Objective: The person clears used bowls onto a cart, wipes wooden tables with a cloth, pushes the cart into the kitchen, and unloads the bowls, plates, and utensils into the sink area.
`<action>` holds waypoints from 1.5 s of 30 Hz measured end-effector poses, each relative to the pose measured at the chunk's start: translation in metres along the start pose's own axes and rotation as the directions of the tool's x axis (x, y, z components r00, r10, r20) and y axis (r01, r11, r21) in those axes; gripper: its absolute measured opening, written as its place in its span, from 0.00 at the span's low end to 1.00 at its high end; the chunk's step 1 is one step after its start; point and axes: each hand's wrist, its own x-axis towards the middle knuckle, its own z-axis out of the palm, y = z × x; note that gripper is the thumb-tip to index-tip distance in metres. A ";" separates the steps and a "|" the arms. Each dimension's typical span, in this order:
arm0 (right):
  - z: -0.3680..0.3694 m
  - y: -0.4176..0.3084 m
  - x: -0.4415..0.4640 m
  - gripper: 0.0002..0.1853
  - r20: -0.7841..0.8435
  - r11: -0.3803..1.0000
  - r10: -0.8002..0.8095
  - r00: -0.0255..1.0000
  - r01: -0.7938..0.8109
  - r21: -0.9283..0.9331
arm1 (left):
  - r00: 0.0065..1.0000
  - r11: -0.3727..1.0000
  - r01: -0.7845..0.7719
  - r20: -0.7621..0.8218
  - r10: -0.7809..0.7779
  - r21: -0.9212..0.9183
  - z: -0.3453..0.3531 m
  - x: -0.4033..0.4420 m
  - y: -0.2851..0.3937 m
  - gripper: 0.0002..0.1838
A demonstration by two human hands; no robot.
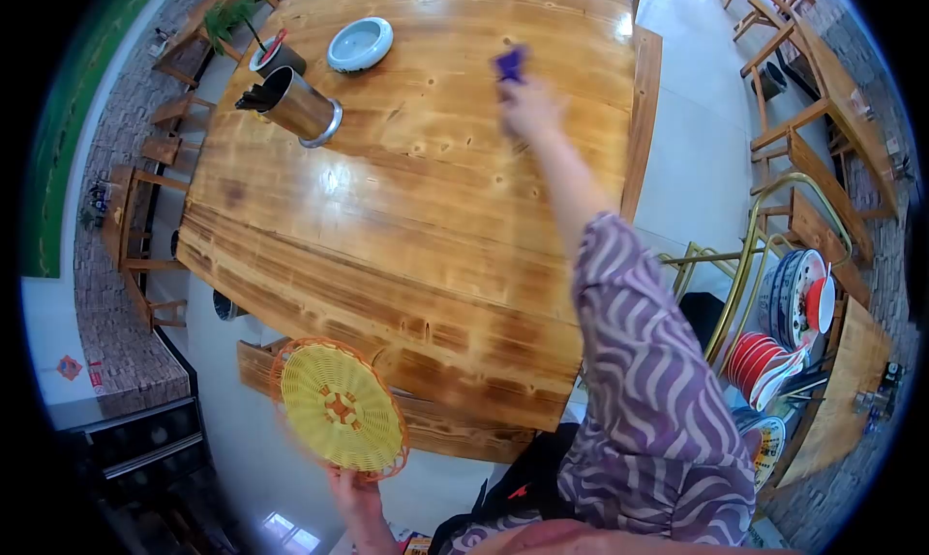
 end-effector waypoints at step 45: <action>0.168 0.171 0.673 0.27 -0.190 0.976 0.129 0.973 -0.159 -0.152 | 0.962 0.944 -0.190 0.244 0.123 0.270 0.571 0.579 -0.012 0.26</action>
